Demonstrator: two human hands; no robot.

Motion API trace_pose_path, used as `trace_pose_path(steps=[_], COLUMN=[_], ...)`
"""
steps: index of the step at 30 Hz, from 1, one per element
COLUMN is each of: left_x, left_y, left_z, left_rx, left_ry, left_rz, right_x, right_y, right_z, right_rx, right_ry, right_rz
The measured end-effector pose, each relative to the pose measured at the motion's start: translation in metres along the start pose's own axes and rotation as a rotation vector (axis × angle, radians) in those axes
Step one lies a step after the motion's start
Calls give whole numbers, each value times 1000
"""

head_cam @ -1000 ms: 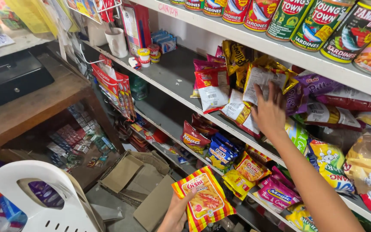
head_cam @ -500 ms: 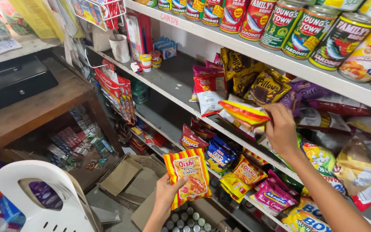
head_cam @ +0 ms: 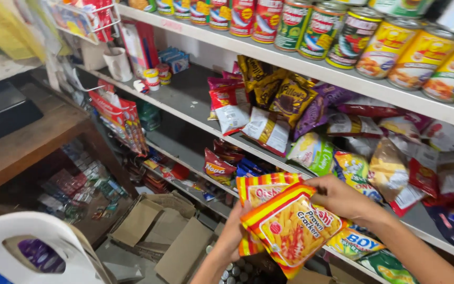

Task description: Arranging and restocking canned goods and snack bags on store shelves.

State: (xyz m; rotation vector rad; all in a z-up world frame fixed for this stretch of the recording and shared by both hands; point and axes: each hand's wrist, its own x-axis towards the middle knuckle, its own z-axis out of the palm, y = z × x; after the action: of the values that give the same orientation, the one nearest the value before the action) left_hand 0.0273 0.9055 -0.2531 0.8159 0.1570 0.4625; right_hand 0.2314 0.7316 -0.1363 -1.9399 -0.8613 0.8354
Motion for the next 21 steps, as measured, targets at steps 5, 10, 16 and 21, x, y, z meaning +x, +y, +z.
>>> trace_pose_path(steps=[5, 10, 16, 21], left_x=[-48, -50, -60, -70], left_y=[23, 7, -16, -26], left_z=[33, 70, 102, 117], left_rx=[-481, -234, -82, -37], left_ry=[-385, -386, -208, -312], left_rz=[-201, -93, -171, -152], right_x=[-13, -58, -147, -201], right_y=[48, 50, -8, 3], right_z=[-3, -1, 9, -8], right_rx=[-108, -200, -543, -351], right_ry=[-17, 124, 412, 319], right_rz=[1, -42, -166, 191])
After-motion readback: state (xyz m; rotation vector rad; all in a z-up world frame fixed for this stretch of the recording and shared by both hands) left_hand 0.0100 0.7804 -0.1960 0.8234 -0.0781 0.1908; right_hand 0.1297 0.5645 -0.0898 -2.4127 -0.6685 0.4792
